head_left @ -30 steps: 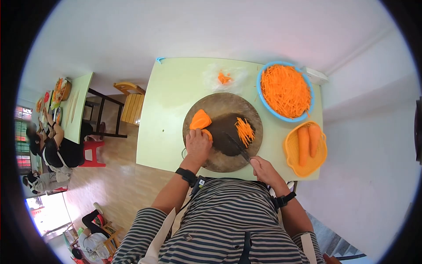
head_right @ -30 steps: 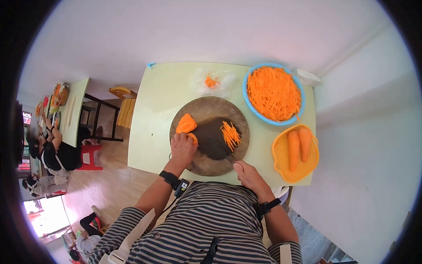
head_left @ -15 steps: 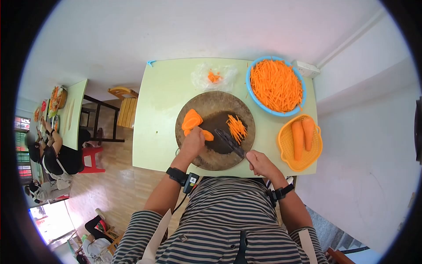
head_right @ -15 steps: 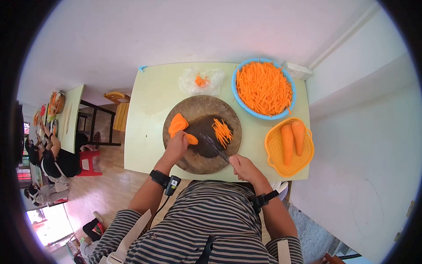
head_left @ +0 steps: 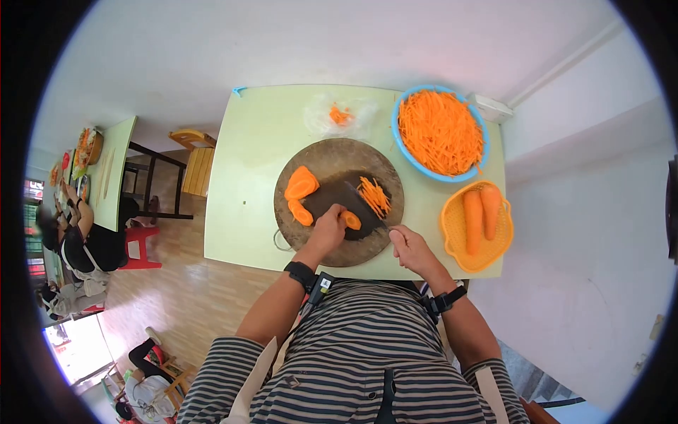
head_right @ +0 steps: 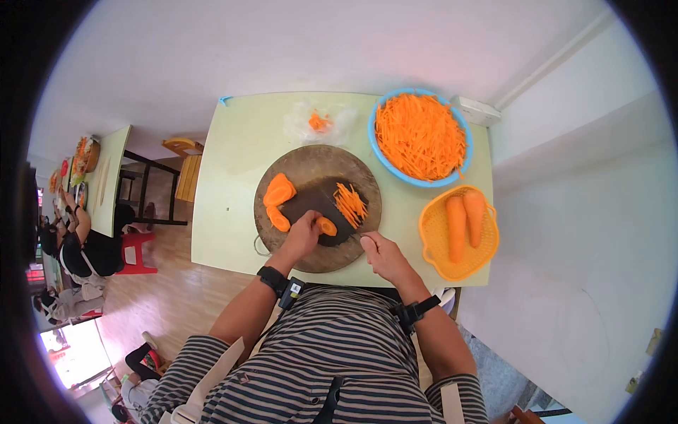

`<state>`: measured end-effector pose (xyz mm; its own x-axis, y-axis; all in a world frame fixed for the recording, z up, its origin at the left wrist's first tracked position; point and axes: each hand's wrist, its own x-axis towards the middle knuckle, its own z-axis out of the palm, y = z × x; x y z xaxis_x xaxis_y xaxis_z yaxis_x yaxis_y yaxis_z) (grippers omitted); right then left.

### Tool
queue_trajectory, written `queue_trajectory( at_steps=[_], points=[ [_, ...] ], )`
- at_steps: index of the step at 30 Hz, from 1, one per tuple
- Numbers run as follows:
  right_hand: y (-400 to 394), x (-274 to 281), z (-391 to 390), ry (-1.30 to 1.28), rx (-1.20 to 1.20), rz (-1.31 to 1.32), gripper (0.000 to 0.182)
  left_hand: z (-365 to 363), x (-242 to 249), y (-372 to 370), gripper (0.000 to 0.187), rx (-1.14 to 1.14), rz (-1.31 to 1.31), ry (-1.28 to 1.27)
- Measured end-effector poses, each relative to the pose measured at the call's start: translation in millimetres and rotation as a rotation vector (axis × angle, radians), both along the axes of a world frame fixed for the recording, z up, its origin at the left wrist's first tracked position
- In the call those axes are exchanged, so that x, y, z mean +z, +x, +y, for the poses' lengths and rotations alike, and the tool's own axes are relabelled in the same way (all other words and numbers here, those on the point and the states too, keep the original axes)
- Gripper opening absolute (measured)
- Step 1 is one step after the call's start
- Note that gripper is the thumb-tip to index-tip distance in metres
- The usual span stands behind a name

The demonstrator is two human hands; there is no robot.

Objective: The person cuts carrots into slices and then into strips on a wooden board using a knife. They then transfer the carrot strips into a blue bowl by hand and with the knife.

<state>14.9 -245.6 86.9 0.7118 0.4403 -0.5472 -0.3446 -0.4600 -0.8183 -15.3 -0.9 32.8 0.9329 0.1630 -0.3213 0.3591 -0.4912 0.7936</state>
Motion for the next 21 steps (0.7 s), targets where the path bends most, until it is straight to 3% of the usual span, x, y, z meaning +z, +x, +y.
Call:
queue_trajectory(
  at_steps=[5, 8, 10, 16, 21],
  points=[
    [-11, -2, -9, -0.009, -0.02, -0.013, 0.045, -15, 4, 8, 0.025, 0.052, 0.053, -0.054],
    [-14, -6, -15, -0.042, -0.018, -0.006, 0.044, -21, 4, 7, 0.022, 0.017, 0.006, 0.168],
    [-17, -5, -16, -0.065, -0.015, -0.034, 0.046, -22, -3, -2, 0.02, 0.014, -0.252, 0.277],
    [-22, 0, -16, -0.147, 0.078, -0.166, 0.042, -19, -15, -8, 0.017, -0.211, -0.575, 0.411],
    [-34, 4, -6, -0.218, 0.165, -0.333, 0.04, -23, -33, -8, 0.02, -0.169, -0.561, 0.45]
  ],
)
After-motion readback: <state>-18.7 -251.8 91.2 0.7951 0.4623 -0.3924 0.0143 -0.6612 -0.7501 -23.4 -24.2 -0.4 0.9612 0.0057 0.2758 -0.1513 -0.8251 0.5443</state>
